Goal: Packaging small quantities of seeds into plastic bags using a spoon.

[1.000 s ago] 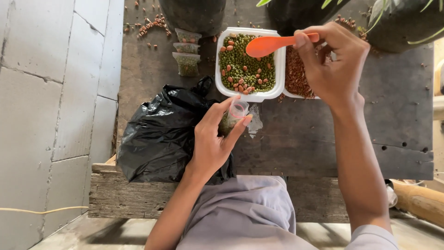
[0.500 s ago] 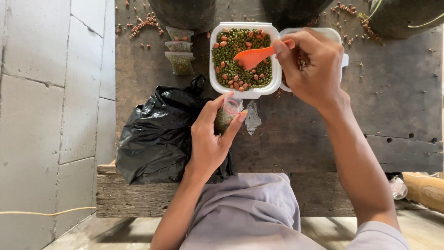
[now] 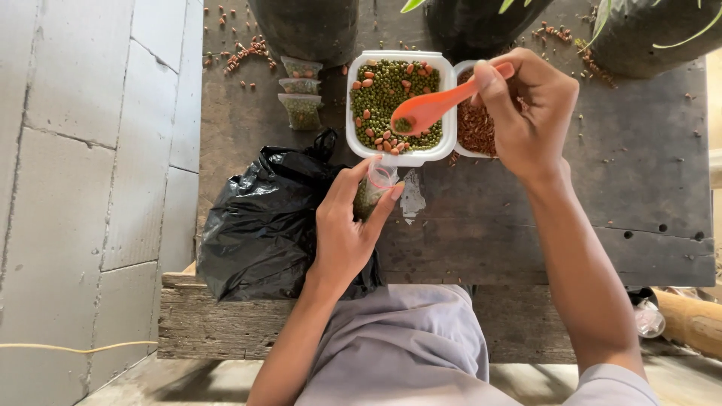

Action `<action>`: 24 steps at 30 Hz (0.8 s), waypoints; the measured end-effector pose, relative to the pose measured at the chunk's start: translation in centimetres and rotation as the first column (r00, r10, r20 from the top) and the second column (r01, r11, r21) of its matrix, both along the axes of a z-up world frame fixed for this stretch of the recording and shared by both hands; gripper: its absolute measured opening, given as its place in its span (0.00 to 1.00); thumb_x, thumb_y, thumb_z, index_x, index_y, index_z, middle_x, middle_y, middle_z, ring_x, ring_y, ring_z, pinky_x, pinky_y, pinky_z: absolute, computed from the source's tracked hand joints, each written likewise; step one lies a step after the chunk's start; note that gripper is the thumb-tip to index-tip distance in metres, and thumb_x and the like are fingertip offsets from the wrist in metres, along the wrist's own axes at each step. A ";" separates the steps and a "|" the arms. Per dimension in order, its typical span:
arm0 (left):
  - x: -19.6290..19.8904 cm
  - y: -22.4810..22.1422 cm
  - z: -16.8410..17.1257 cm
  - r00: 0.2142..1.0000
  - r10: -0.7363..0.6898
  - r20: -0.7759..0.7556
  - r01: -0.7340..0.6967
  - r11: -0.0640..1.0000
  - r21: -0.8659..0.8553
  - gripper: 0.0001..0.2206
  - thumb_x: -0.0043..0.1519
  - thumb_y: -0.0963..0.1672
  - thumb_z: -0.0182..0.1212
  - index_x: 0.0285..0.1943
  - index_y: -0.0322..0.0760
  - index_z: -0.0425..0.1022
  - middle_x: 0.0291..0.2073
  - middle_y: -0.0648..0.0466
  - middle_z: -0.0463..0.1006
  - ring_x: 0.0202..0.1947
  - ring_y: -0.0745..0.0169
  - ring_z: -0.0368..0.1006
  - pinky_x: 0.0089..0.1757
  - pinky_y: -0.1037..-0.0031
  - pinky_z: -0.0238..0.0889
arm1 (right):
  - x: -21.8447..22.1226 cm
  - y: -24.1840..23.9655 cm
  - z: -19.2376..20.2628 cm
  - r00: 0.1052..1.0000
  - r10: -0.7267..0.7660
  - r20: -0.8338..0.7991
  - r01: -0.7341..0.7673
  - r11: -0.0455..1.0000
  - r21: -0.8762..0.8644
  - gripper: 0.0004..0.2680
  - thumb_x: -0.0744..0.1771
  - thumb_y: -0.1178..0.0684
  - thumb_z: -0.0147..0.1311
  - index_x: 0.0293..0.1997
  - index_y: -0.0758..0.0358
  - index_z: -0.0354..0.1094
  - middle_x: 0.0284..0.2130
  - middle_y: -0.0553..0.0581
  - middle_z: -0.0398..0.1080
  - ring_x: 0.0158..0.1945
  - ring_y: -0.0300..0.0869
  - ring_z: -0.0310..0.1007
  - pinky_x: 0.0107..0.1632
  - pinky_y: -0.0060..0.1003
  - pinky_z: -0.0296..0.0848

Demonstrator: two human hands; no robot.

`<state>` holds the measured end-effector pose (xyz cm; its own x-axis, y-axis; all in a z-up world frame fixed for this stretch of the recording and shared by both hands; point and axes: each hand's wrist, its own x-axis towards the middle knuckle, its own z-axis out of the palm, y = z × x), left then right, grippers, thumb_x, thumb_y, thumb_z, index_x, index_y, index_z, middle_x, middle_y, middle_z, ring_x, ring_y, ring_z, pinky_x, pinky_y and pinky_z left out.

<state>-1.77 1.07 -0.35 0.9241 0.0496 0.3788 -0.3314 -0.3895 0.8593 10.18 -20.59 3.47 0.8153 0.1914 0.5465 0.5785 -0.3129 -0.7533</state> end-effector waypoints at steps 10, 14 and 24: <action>0.1 -0.1 0.3 1.000 -0.017 -0.012 0.017 1.000 -0.008 0.17 0.69 0.48 0.58 0.63 0.36 0.70 0.49 0.51 0.78 0.50 0.58 0.77 0.51 0.70 0.70 | -0.7 1.0 -0.2 0.984 0.133 0.122 -0.129 0.991 -0.039 0.12 0.74 0.60 0.50 0.30 0.70 0.65 0.22 0.56 0.65 0.24 0.39 0.55 0.30 0.34 0.53; 0.4 -0.2 0.5 0.996 0.001 0.088 0.004 0.999 -0.052 0.17 0.67 0.45 0.65 0.63 0.33 0.72 0.35 0.49 0.72 0.33 0.58 0.72 0.38 0.67 0.66 | -0.8 1.5 -1.0 0.940 0.237 0.247 -0.235 0.971 -0.037 0.09 0.71 0.62 0.58 0.30 0.71 0.71 0.20 0.59 0.62 0.21 0.41 0.52 0.26 0.34 0.57; 0.1 -0.2 1.1 0.988 -0.069 0.139 0.080 0.993 -0.082 0.20 0.68 0.42 0.65 0.67 0.33 0.68 0.38 0.48 0.73 0.36 0.51 0.74 0.40 0.63 0.68 | -3.4 3.2 0.6 0.731 0.278 0.623 -0.181 0.959 -0.217 0.06 0.68 0.60 0.55 0.31 0.68 0.73 0.19 0.57 0.65 0.18 0.43 0.59 0.23 0.36 0.65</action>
